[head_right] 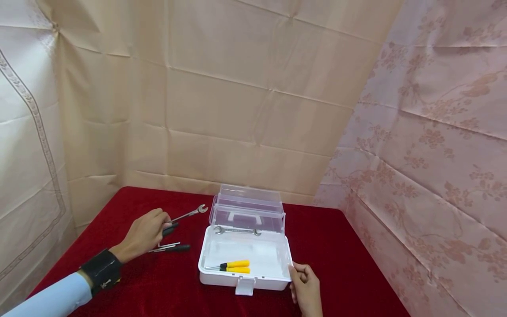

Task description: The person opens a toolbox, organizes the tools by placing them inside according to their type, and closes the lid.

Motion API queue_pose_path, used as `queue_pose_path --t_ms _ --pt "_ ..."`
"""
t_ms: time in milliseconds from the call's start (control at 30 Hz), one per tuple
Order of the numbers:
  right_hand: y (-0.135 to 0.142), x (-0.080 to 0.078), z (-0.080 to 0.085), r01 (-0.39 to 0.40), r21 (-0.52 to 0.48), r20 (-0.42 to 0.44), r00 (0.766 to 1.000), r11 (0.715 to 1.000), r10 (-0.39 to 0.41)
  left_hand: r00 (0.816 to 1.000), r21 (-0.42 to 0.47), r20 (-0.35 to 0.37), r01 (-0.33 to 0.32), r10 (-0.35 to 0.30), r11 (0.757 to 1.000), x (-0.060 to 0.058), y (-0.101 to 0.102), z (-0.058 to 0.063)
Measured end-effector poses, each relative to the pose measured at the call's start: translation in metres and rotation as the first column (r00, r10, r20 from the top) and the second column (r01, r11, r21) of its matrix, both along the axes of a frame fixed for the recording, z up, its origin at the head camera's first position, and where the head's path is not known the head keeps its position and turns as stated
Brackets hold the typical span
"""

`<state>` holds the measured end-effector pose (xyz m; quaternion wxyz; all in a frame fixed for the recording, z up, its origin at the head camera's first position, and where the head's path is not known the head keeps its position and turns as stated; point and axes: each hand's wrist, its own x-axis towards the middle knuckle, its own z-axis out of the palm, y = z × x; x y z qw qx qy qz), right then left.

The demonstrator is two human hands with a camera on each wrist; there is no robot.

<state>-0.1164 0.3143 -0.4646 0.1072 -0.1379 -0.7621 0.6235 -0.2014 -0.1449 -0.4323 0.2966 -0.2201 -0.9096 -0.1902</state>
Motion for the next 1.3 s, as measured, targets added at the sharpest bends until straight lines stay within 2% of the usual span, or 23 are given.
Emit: queue_pose_path --t_ms 367,567,867,1300 --pt "0.000 0.000 0.000 -0.002 -0.006 0.001 1.000 1.000 0.002 1.000 -0.020 -0.022 0.015 -0.015 1.000 -0.002 0.004 -0.002" --pt "0.000 0.000 0.000 0.001 -0.002 0.003 1.000 1.000 -0.001 1.000 -0.030 -0.021 0.014 -0.015 0.999 -0.003 0.008 0.000" --pt "0.001 -0.001 -0.002 0.003 0.002 0.001 1.000 1.000 -0.003 0.997 -0.026 -0.064 0.044 -0.046 0.999 -0.003 0.015 0.004" --pt "0.001 -0.001 -0.002 0.006 0.002 -0.003 1.000 1.000 -0.006 0.996 -0.053 -0.068 0.056 -0.060 0.997 -0.003 0.029 0.007"
